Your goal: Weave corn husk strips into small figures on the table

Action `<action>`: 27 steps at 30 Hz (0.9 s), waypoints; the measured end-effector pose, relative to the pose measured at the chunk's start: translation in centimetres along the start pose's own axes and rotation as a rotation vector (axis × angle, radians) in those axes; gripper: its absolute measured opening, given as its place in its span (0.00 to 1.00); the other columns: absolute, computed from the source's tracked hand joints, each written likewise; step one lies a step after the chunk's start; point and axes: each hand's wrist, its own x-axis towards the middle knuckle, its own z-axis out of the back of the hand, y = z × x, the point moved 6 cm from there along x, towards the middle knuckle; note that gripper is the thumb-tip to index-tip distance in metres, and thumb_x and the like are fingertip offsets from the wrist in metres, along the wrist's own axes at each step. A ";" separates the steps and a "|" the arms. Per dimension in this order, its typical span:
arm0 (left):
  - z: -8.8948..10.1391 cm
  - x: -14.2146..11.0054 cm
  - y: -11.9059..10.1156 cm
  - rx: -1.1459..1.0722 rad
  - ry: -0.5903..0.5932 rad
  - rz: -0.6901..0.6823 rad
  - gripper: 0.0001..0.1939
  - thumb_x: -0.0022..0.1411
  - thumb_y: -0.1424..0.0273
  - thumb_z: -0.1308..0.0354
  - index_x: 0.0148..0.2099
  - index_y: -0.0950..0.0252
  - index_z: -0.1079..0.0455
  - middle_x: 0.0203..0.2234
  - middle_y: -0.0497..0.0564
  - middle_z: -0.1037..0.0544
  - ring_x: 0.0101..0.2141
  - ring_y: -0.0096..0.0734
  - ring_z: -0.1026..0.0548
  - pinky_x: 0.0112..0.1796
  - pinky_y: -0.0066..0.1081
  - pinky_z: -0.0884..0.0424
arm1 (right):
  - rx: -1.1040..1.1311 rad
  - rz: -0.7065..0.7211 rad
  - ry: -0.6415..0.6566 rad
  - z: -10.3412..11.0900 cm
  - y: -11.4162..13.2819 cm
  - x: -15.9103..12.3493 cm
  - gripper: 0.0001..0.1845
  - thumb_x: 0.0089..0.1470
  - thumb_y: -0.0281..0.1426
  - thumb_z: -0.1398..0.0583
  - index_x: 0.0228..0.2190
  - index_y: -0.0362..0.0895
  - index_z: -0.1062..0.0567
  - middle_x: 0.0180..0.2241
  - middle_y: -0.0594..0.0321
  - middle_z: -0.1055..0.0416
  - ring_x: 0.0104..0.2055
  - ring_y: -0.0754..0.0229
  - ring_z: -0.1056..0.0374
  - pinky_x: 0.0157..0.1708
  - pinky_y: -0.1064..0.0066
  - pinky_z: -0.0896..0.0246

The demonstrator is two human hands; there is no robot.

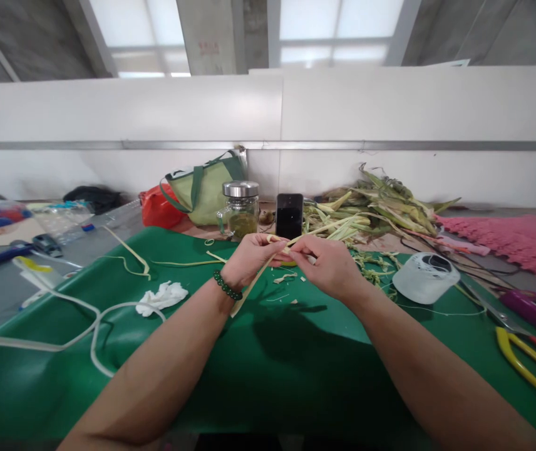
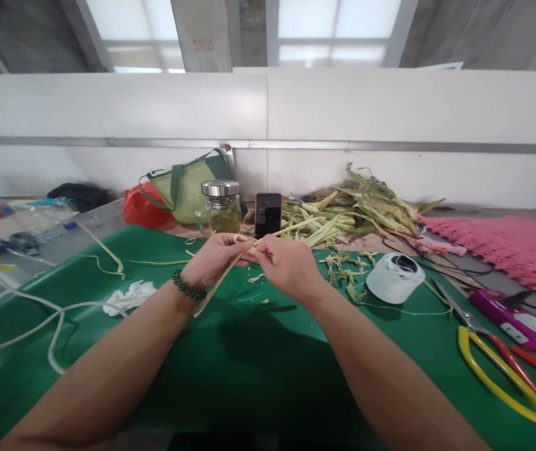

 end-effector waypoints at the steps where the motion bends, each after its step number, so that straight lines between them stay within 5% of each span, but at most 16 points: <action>1: 0.1 0.1 0.1 0.003 -0.017 -0.006 0.12 0.42 0.67 0.31 0.28 0.70 0.25 0.20 0.52 0.22 0.25 0.28 0.23 0.23 0.21 0.31 | -0.061 0.031 -0.023 0.2 0.3 0.0 0.07 0.52 0.28 0.44 0.24 0.44 0.28 0.22 0.65 0.30 0.24 0.63 0.38 0.25 0.72 0.49; 8: 0.2 0.6 0.5 -0.107 -0.063 -0.084 0.10 0.41 0.70 0.31 0.28 0.71 0.25 0.18 0.47 0.25 0.20 0.19 0.30 0.24 0.21 0.34 | -0.427 0.373 -0.075 -0.1 4.1 -0.8 0.10 0.57 0.26 0.47 0.31 0.43 0.26 0.33 0.56 0.28 0.38 0.54 0.40 0.36 0.63 0.48; 22: -1.3 -0.1 0.6 -0.170 0.043 -0.047 0.13 0.38 0.68 0.29 0.27 0.71 0.25 0.17 0.48 0.25 0.21 0.22 0.30 0.26 0.24 0.34 | -0.474 0.394 -0.129 -1.5 3.8 -1.1 0.13 0.57 0.38 0.44 0.30 0.42 0.28 0.32 0.54 0.29 0.35 0.53 0.41 0.34 0.63 0.51; 27: -1.1 0.0 0.7 -0.157 0.010 -0.033 0.11 0.38 0.70 0.30 0.26 0.71 0.25 0.18 0.48 0.24 0.22 0.23 0.29 0.27 0.23 0.33 | -0.421 0.355 -0.181 -1.3 3.6 -1.0 0.15 0.59 0.33 0.49 0.25 0.43 0.29 0.25 0.57 0.29 0.32 0.56 0.41 0.34 0.64 0.51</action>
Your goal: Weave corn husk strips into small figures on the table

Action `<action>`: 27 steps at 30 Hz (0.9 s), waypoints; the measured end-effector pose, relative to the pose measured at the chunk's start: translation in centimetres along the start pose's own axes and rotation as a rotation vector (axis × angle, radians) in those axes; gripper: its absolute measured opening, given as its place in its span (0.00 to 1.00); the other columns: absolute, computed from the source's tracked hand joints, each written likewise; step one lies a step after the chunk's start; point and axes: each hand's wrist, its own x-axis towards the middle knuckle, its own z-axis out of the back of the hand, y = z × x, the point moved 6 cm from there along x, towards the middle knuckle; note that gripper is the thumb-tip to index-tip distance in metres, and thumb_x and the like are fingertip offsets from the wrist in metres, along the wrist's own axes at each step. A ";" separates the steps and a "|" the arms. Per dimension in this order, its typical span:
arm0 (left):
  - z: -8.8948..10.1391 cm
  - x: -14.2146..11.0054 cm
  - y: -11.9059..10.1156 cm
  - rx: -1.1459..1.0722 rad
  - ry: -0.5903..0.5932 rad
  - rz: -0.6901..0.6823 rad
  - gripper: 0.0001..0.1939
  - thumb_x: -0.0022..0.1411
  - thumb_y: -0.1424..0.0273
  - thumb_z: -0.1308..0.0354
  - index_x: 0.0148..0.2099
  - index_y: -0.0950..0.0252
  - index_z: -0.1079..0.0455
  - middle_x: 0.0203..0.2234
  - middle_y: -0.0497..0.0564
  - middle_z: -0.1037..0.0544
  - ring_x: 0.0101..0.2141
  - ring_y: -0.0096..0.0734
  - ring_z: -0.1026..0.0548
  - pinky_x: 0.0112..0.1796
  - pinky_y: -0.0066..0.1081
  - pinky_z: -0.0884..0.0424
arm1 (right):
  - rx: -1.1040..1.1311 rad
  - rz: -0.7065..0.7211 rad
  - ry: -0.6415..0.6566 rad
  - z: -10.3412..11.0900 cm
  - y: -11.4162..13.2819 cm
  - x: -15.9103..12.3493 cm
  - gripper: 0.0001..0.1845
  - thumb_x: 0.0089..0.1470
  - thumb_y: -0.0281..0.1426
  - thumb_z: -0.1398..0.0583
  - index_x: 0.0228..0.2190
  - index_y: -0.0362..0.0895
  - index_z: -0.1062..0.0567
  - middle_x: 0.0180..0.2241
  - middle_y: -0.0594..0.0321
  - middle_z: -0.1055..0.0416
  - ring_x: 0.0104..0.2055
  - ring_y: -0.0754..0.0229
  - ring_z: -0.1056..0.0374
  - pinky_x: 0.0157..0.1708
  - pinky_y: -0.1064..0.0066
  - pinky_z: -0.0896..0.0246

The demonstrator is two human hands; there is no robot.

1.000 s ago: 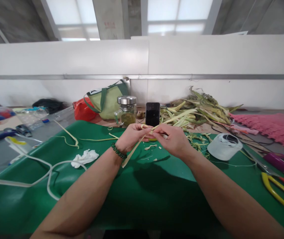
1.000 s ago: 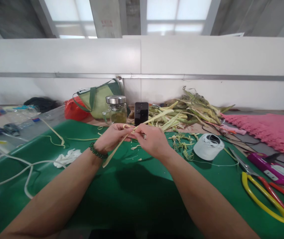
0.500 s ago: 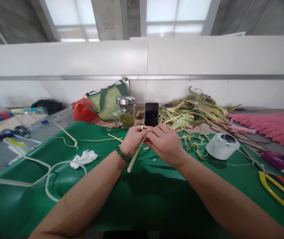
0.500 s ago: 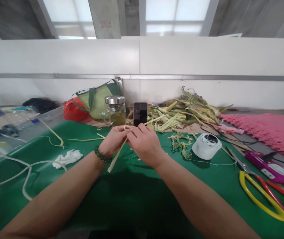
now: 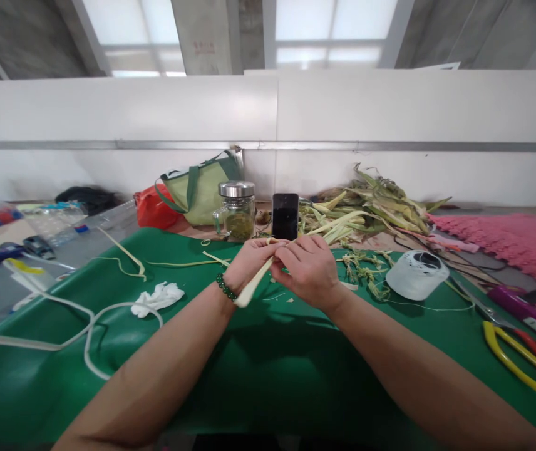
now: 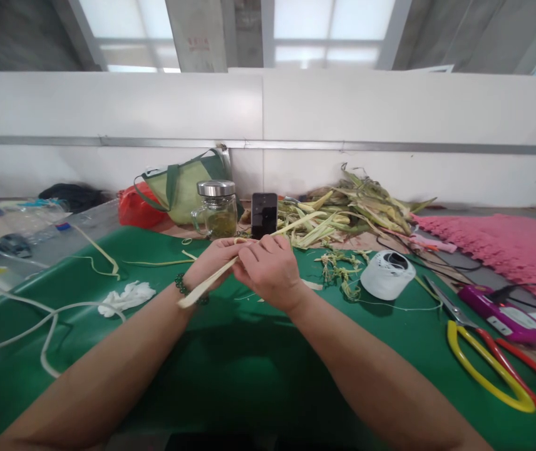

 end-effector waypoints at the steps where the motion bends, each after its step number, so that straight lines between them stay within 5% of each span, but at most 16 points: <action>1: 0.0 0.0 0.1 0.010 0.001 0.012 0.11 0.38 0.70 0.30 0.25 0.71 0.25 0.18 0.48 0.24 0.22 0.22 0.29 0.27 0.23 0.33 | 0.044 -0.036 0.000 0.0 -0.3 0.0 0.15 0.59 0.33 0.49 0.24 0.43 0.29 0.24 0.58 0.30 0.31 0.57 0.41 0.34 0.64 0.50; 8: 0.2 0.1 0.6 0.123 0.042 0.055 0.15 0.38 0.65 0.30 0.27 0.69 0.24 0.19 0.50 0.22 0.24 0.29 0.24 0.30 0.27 0.29 | 0.786 -0.634 0.144 -2.3 -4.9 -0.7 0.09 0.49 0.34 0.41 0.22 0.41 0.28 0.20 0.64 0.32 0.24 0.64 0.39 0.24 0.73 0.46; 11: 0.1 0.0 0.4 0.154 0.065 0.038 0.17 0.37 0.61 0.29 0.28 0.69 0.24 0.20 0.51 0.21 0.26 0.32 0.23 0.30 0.27 0.29 | 1.010 -0.774 0.220 -3.0 -6.0 -0.9 0.12 0.45 0.38 0.39 0.22 0.40 0.27 0.19 0.65 0.33 0.21 0.66 0.40 0.22 0.73 0.47; 18: -0.2 -0.2 0.2 0.171 0.126 0.019 0.21 0.37 0.58 0.30 0.28 0.69 0.24 0.22 0.53 0.20 0.26 0.31 0.23 0.30 0.28 0.28 | 1.185 -0.872 0.246 -3.0 -6.4 -0.9 0.13 0.41 0.39 0.37 0.21 0.40 0.26 0.18 0.64 0.30 0.22 0.65 0.36 0.24 0.72 0.42; 27: -0.7 -0.6 -0.5 0.198 0.147 -0.014 0.20 0.40 0.57 0.31 0.29 0.70 0.24 0.23 0.54 0.20 0.28 0.33 0.22 0.32 0.29 0.28 | 1.023 -0.822 0.138 -2.6 -6.2 -0.9 0.10 0.45 0.36 0.39 0.21 0.42 0.28 0.17 0.66 0.31 0.20 0.64 0.36 0.21 0.73 0.43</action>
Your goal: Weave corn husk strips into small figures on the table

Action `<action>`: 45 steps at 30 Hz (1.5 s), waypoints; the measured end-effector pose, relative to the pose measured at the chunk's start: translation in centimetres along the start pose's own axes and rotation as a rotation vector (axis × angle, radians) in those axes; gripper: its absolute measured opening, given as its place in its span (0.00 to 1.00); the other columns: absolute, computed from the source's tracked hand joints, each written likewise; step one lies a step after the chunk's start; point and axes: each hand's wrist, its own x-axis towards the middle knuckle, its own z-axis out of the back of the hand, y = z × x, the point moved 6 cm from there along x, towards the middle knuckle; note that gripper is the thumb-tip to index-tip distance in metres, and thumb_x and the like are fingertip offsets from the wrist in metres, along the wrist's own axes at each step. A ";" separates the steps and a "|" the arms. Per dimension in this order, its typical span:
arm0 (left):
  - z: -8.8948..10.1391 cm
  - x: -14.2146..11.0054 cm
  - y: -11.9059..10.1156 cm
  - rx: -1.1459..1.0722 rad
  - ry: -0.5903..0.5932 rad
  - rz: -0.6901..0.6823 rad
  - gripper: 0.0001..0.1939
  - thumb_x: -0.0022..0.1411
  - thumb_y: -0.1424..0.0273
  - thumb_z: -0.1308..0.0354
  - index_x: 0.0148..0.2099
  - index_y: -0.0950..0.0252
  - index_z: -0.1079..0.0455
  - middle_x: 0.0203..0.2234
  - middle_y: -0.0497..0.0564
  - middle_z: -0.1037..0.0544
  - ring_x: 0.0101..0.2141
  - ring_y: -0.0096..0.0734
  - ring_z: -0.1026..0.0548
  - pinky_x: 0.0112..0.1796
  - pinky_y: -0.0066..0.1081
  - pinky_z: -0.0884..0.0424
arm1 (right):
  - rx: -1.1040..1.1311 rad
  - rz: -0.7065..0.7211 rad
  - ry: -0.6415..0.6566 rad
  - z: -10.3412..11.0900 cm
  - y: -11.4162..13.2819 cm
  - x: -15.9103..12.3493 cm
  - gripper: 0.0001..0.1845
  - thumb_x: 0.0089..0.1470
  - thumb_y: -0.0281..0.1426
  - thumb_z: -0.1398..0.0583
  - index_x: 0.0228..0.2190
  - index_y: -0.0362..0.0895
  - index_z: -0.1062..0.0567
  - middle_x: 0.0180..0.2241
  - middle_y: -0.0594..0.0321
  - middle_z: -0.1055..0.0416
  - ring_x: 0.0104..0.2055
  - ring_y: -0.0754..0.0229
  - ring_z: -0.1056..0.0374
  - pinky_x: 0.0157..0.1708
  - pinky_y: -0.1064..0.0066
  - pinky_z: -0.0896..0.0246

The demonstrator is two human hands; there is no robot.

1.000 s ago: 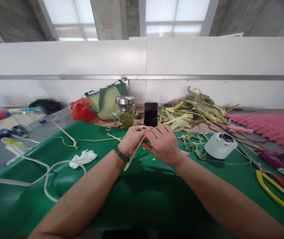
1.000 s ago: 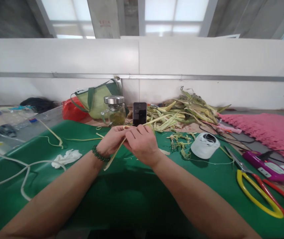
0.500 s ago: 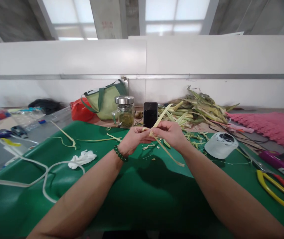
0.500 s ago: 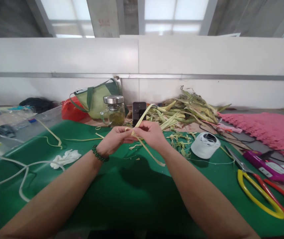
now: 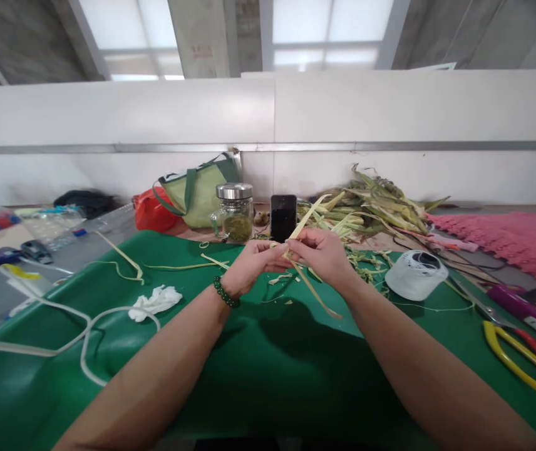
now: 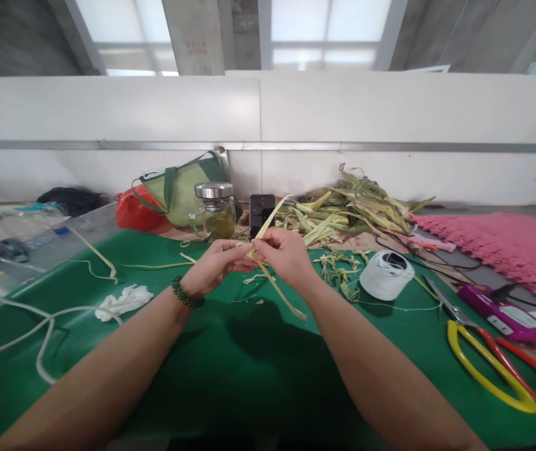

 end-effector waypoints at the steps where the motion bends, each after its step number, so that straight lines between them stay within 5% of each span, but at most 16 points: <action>1: 0.0 0.0 -0.1 0.022 -0.007 -0.011 0.19 0.40 0.58 0.31 0.29 0.70 0.24 0.24 0.53 0.20 0.28 0.33 0.22 0.33 0.29 0.28 | -0.018 0.015 -0.008 0.0 0.0 -0.1 0.10 0.46 0.35 0.39 0.20 0.42 0.29 0.17 0.66 0.30 0.20 0.65 0.36 0.21 0.74 0.43; 19: 0.6 0.1 -0.2 0.099 -0.094 -0.059 0.15 0.40 0.61 0.31 0.27 0.68 0.24 0.20 0.49 0.21 0.25 0.30 0.23 0.31 0.28 0.26 | -0.044 0.080 -0.079 0.2 0.4 -0.2 0.10 0.51 0.34 0.43 0.22 0.44 0.31 0.16 0.67 0.32 0.19 0.66 0.39 0.21 0.73 0.44; 26: 1.4 0.2 -0.2 0.045 -0.191 -0.043 0.14 0.39 0.63 0.30 0.27 0.68 0.24 0.20 0.50 0.21 0.24 0.29 0.23 0.29 0.26 0.27 | -0.307 0.013 -0.045 1.2 0.0 0.1 0.25 0.52 0.46 0.44 0.14 0.43 0.28 0.14 0.63 0.34 0.19 0.64 0.39 0.20 0.72 0.48; 32: 1.3 0.3 0.1 0.029 -0.170 -0.025 0.15 0.39 0.62 0.30 0.27 0.68 0.23 0.21 0.52 0.21 0.25 0.30 0.23 0.30 0.27 0.27 | -0.011 -0.055 0.019 0.2 -0.5 0.2 0.17 0.44 0.44 0.37 0.25 0.41 0.23 0.23 0.62 0.26 0.25 0.61 0.33 0.25 0.71 0.40; 35: 1.3 0.3 0.3 0.006 -0.194 -0.018 0.16 0.36 0.62 0.29 0.27 0.68 0.23 0.20 0.51 0.21 0.24 0.29 0.24 0.28 0.27 0.28 | -0.178 0.085 -0.065 0.3 0.8 -0.5 0.14 0.46 0.41 0.38 0.23 0.42 0.24 0.24 0.60 0.26 0.27 0.59 0.33 0.28 0.69 0.40; 41: 1.0 0.5 0.8 -0.106 -0.229 -0.019 0.15 0.35 0.65 0.28 0.23 0.70 0.25 0.16 0.47 0.25 0.19 0.21 0.30 0.24 0.23 0.34 | -0.954 0.646 -0.217 -1.7 4.9 -3.8 0.13 0.56 0.31 0.44 0.24 0.43 0.24 0.25 0.58 0.28 0.31 0.57 0.38 0.32 0.65 0.49; 45: 0.7 0.6 0.9 -0.175 -0.183 -0.001 0.12 0.36 0.67 0.29 0.23 0.70 0.25 0.18 0.46 0.25 0.20 0.19 0.33 0.24 0.22 0.36 | -1.150 0.776 -0.200 -3.5 5.0 -4.7 0.13 0.58 0.27 0.46 0.24 0.43 0.26 0.26 0.58 0.29 0.30 0.58 0.42 0.31 0.64 0.54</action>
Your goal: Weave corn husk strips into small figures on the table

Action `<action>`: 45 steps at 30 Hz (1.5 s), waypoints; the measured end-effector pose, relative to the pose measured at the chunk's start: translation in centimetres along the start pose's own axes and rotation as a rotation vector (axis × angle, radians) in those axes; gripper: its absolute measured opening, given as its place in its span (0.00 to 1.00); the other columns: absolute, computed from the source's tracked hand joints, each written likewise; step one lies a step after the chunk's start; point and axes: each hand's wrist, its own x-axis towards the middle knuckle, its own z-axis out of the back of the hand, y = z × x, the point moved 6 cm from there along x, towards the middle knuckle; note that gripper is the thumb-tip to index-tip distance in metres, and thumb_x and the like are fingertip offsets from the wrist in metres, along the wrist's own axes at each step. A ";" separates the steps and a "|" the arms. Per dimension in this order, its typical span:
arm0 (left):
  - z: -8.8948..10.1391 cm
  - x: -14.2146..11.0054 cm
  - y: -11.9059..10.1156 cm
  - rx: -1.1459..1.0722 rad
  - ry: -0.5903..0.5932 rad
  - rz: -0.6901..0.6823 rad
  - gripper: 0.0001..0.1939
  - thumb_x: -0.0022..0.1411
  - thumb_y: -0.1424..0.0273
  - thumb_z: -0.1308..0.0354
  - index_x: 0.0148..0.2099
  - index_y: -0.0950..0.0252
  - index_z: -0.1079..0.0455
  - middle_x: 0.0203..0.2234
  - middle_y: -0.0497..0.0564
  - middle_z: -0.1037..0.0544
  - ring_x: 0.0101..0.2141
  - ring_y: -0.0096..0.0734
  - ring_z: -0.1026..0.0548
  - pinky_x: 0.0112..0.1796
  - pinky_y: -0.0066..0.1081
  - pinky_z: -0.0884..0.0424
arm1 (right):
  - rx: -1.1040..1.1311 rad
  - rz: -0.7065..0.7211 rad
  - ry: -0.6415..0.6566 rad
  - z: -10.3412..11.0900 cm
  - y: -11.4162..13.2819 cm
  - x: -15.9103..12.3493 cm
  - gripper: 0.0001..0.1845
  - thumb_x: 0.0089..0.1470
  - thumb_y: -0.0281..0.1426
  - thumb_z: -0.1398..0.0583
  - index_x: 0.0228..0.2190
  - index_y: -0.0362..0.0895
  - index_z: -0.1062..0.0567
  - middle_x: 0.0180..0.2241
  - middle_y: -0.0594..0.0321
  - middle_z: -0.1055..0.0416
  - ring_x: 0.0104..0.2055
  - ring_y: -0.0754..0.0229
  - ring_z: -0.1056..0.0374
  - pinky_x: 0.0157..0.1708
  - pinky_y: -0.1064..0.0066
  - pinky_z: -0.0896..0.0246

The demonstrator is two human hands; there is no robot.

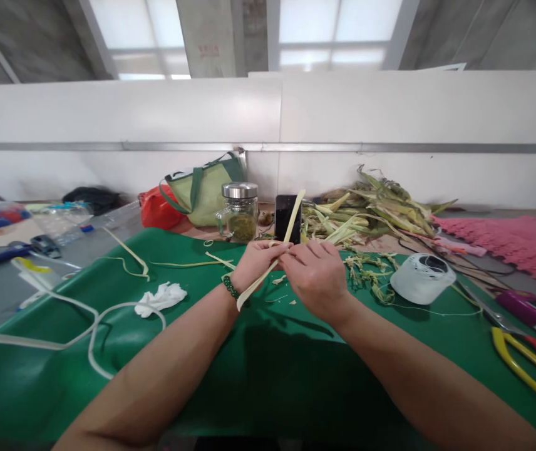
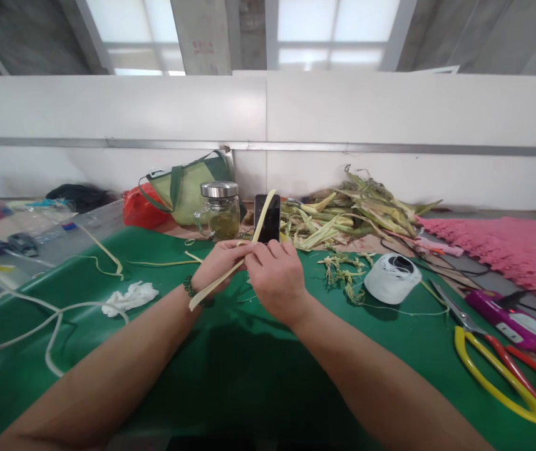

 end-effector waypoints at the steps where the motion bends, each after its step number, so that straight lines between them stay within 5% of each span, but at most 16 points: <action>1: -0.1 0.0 0.0 -0.021 0.023 0.010 0.12 0.37 0.67 0.30 0.24 0.70 0.25 0.18 0.46 0.26 0.20 0.19 0.33 0.24 0.22 0.36 | -0.010 0.005 0.008 -0.2 0.2 0.0 0.13 0.58 0.26 0.47 0.25 0.43 0.26 0.27 0.58 0.29 0.30 0.58 0.43 0.31 0.64 0.54; 5: 0.0 0.0 -0.2 -0.029 0.058 0.037 0.14 0.36 0.67 0.29 0.25 0.71 0.25 0.18 0.46 0.25 0.20 0.20 0.31 0.25 0.22 0.34 | 0.073 -0.016 0.024 -0.7 -0.2 0.0 0.11 0.57 0.27 0.45 0.26 0.43 0.25 0.30 0.58 0.27 0.31 0.57 0.41 0.33 0.63 0.51; 9: 0.6 0.3 -0.6 0.058 0.034 -0.003 0.15 0.37 0.67 0.29 0.27 0.70 0.25 0.19 0.48 0.23 0.21 0.22 0.28 0.27 0.24 0.32 | 0.423 -0.176 0.033 -0.7 -2.8 0.3 0.08 0.54 0.31 0.42 0.27 0.44 0.25 0.31 0.59 0.26 0.35 0.57 0.36 0.35 0.65 0.44; 14: 0.6 0.2 -1.2 0.152 0.031 -0.065 0.14 0.39 0.65 0.30 0.27 0.69 0.25 0.20 0.49 0.22 0.24 0.27 0.25 0.31 0.28 0.27 | 0.902 -0.577 0.434 -3.5 -6.0 -0.4 0.11 0.44 0.38 0.37 0.27 0.43 0.26 0.19 0.66 0.30 0.20 0.64 0.38 0.20 0.73 0.46; 17: 0.4 0.0 -1.7 0.194 0.046 -0.096 0.14 0.38 0.65 0.29 0.27 0.68 0.24 0.20 0.48 0.22 0.24 0.27 0.24 0.30 0.27 0.26 | 1.036 -0.626 0.478 -4.2 -6.2 -0.6 0.10 0.47 0.37 0.38 0.25 0.42 0.26 0.19 0.66 0.30 0.20 0.64 0.37 0.20 0.73 0.46; 19: 0.4 -0.1 -1.8 0.206 0.044 -0.103 0.14 0.38 0.65 0.29 0.27 0.67 0.24 0.20 0.48 0.22 0.24 0.28 0.24 0.29 0.27 0.26 | 0.907 -0.552 0.378 -3.7 -6.4 -0.3 0.08 0.48 0.35 0.39 0.27 0.42 0.26 0.24 0.62 0.27 0.26 0.61 0.34 0.25 0.71 0.43; 22: 0.6 -0.1 -1.6 0.195 0.022 -0.098 0.14 0.37 0.64 0.29 0.26 0.68 0.24 0.20 0.49 0.22 0.24 0.29 0.24 0.29 0.27 0.27 | 0.569 -0.246 0.250 -2.3 -5.3 0.6 0.06 0.50 0.32 0.40 0.30 0.42 0.26 0.31 0.59 0.28 0.35 0.57 0.35 0.33 0.68 0.43; 27: 0.6 -0.2 -1.1 0.137 -0.043 -0.114 0.16 0.39 0.63 0.30 0.29 0.69 0.24 0.21 0.48 0.22 0.24 0.27 0.25 0.29 0.26 0.28 | 0.178 0.085 0.123 -0.4 -3.3 0.9 0.13 0.58 0.32 0.46 0.27 0.45 0.24 0.25 0.60 0.32 0.33 0.58 0.41 0.35 0.65 0.52; 33: -0.5 -0.6 -0.7 0.039 -0.058 -0.091 0.13 0.38 0.66 0.29 0.21 0.69 0.27 0.16 0.45 0.27 0.20 0.21 0.31 0.26 0.24 0.31 | 0.023 0.088 -0.008 0.3 -2.1 0.7 0.16 0.59 0.30 0.47 0.23 0.43 0.26 0.20 0.60 0.34 0.29 0.59 0.44 0.32 0.65 0.56; 38: -0.1 -0.4 0.2 -0.065 -0.063 0.055 0.08 0.42 0.72 0.31 0.26 0.71 0.25 0.18 0.47 0.26 0.19 0.18 0.31 0.24 0.21 0.33 | 0.012 0.071 0.003 -0.3 -1.0 0.1 0.15 0.59 0.28 0.48 0.24 0.43 0.27 0.21 0.60 0.33 0.28 0.59 0.45 0.30 0.65 0.56; 45: -0.1 -0.3 -0.1 -0.099 0.020 0.078 0.05 0.45 0.76 0.33 0.29 0.72 0.24 0.18 0.48 0.26 0.19 0.19 0.29 0.22 0.19 0.32 | -0.008 0.059 0.014 -0.5 -0.5 0.0 0.15 0.59 0.26 0.48 0.24 0.43 0.26 0.22 0.60 0.33 0.28 0.59 0.45 0.30 0.65 0.53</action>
